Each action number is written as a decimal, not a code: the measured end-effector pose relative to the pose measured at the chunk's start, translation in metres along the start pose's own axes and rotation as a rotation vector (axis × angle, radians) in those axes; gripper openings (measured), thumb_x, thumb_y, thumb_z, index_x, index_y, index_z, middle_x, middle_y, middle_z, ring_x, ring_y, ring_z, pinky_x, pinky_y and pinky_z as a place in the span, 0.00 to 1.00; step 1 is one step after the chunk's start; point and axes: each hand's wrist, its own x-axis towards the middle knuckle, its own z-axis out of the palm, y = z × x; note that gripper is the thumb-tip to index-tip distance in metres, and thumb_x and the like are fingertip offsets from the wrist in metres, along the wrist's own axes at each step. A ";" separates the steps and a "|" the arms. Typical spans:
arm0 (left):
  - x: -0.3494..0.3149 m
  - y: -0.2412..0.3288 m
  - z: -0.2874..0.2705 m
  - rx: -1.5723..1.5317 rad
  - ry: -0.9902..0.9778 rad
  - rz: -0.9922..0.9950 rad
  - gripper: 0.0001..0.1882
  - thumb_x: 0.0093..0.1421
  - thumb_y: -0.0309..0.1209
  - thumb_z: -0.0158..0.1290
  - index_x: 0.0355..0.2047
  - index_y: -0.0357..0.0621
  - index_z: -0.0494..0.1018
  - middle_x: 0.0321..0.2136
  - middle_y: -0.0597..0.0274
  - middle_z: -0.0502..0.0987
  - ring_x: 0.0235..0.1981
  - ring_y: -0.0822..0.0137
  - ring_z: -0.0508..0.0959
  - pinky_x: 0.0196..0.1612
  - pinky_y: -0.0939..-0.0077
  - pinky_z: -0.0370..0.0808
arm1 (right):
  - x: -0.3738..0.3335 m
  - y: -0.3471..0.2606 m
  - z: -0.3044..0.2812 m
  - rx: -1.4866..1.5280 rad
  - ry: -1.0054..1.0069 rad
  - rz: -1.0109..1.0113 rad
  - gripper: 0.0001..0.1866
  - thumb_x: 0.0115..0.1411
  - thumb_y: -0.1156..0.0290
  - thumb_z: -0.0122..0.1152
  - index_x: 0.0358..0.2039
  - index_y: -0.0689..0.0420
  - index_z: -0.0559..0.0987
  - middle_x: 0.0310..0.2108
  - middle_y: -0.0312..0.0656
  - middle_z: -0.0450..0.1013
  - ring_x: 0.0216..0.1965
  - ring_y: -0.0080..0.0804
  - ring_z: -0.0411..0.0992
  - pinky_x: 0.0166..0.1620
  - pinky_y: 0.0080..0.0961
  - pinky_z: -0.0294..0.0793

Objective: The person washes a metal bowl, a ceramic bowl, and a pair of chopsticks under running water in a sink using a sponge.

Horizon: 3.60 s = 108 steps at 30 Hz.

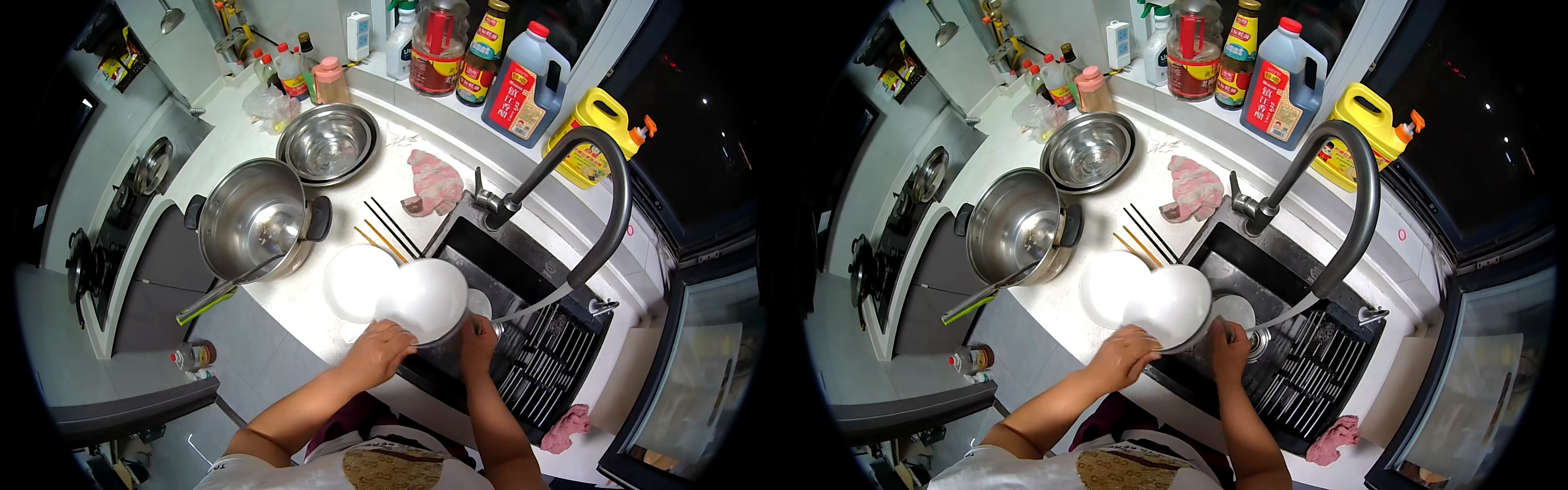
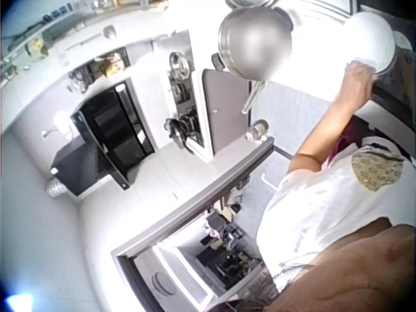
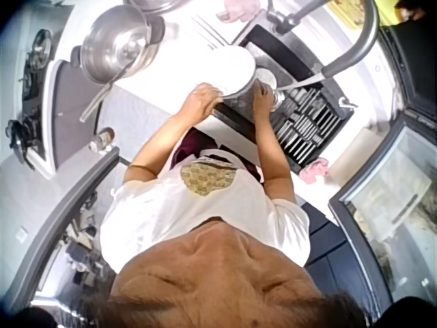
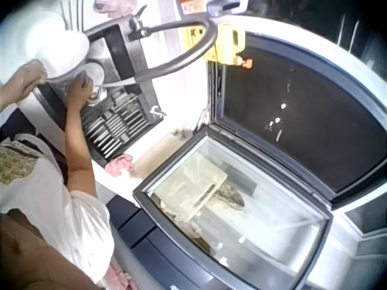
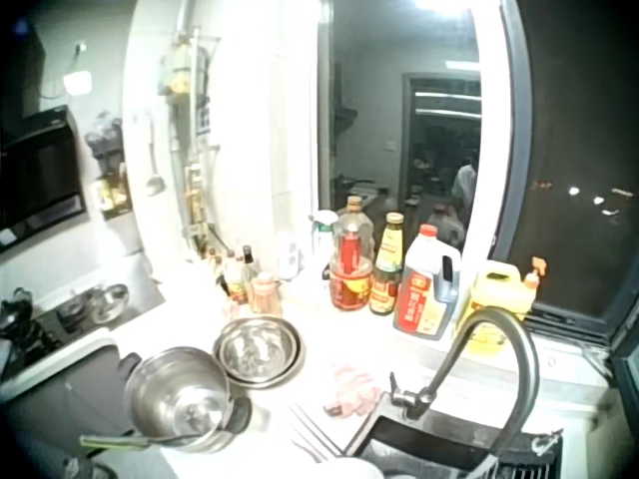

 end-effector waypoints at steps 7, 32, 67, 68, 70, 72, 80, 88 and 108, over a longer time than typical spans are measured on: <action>0.015 0.028 0.022 -1.782 -0.152 -0.823 0.12 0.60 0.28 0.48 0.44 0.39 0.67 0.38 0.64 0.74 0.41 0.67 0.74 0.42 0.71 0.72 | -0.008 0.013 -0.035 0.774 0.134 0.354 0.07 0.56 0.77 0.51 0.35 0.63 0.75 0.32 0.38 0.74 0.31 0.23 0.72 0.34 0.18 0.71; -0.018 -0.024 0.023 0.756 0.051 -0.370 0.19 0.47 0.23 0.51 0.42 0.43 0.70 0.44 0.56 0.69 0.49 0.55 0.67 0.50 0.30 0.50 | -0.015 -0.029 0.070 -0.003 -0.198 -0.258 0.13 0.58 0.70 0.51 0.42 0.62 0.73 0.34 0.52 0.73 0.36 0.40 0.73 0.38 0.27 0.70; 0.002 -0.066 0.247 -0.699 0.306 -1.241 0.20 0.56 0.29 0.52 0.46 0.36 0.61 0.35 0.58 0.69 0.35 0.69 0.69 0.38 0.79 0.68 | 0.056 0.155 -0.045 -1.104 -0.540 -0.897 0.04 0.44 0.69 0.51 0.19 0.52 0.75 0.23 0.36 0.69 0.30 0.33 0.68 0.34 0.32 0.68; -0.005 -0.075 0.251 -0.664 0.330 -1.292 0.21 0.55 0.29 0.53 0.46 0.35 0.61 0.33 0.59 0.69 0.32 0.70 0.69 0.36 0.79 0.67 | 0.053 0.148 -0.043 -1.088 -0.551 -0.908 0.03 0.43 0.69 0.52 0.18 0.52 0.73 0.22 0.36 0.69 0.30 0.33 0.68 0.32 0.31 0.68; -0.001 -0.080 0.251 -0.503 0.336 -1.344 0.21 0.54 0.30 0.54 0.45 0.36 0.60 0.31 0.58 0.69 0.29 0.70 0.69 0.33 0.79 0.68 | 0.044 0.136 -0.040 -1.046 -0.529 -0.913 0.03 0.41 0.69 0.54 0.18 0.53 0.72 0.22 0.37 0.68 0.29 0.33 0.68 0.30 0.31 0.68; 0.001 -0.086 0.251 -0.422 0.379 -1.384 0.22 0.52 0.32 0.57 0.43 0.37 0.61 0.29 0.57 0.69 0.26 0.70 0.69 0.29 0.79 0.69 | 0.038 0.124 -0.034 -0.988 -0.463 -0.909 0.05 0.39 0.69 0.56 0.19 0.54 0.72 0.22 0.37 0.68 0.29 0.34 0.68 0.28 0.31 0.68; 0.008 -0.081 0.206 -0.954 0.026 -1.619 0.26 0.49 0.33 0.56 0.48 0.50 0.58 0.38 0.59 0.69 0.37 0.61 0.72 0.29 0.65 0.73 | 0.003 0.065 -0.024 -0.951 -0.453 -0.679 0.05 0.41 0.75 0.56 0.22 0.55 0.72 0.24 0.40 0.70 0.30 0.35 0.69 0.30 0.33 0.69; 0.004 -0.079 0.164 -1.140 -0.220 -1.325 0.35 0.37 0.22 0.44 0.52 0.50 0.61 0.41 0.58 0.70 0.41 0.59 0.72 0.33 0.59 0.76 | -0.007 0.077 -0.063 -0.894 -0.600 -1.021 0.16 0.47 0.71 0.53 0.39 0.53 0.73 0.35 0.34 0.72 0.41 0.37 0.69 0.47 0.45 0.63; 0.009 -0.086 0.154 -1.228 -0.275 -1.290 0.33 0.37 0.28 0.47 0.50 0.51 0.60 0.38 0.60 0.70 0.35 0.61 0.73 0.30 0.63 0.74 | 0.015 0.074 -0.076 -0.996 -0.620 -1.190 0.14 0.48 0.70 0.52 0.38 0.53 0.73 0.36 0.39 0.73 0.38 0.36 0.72 0.45 0.36 0.68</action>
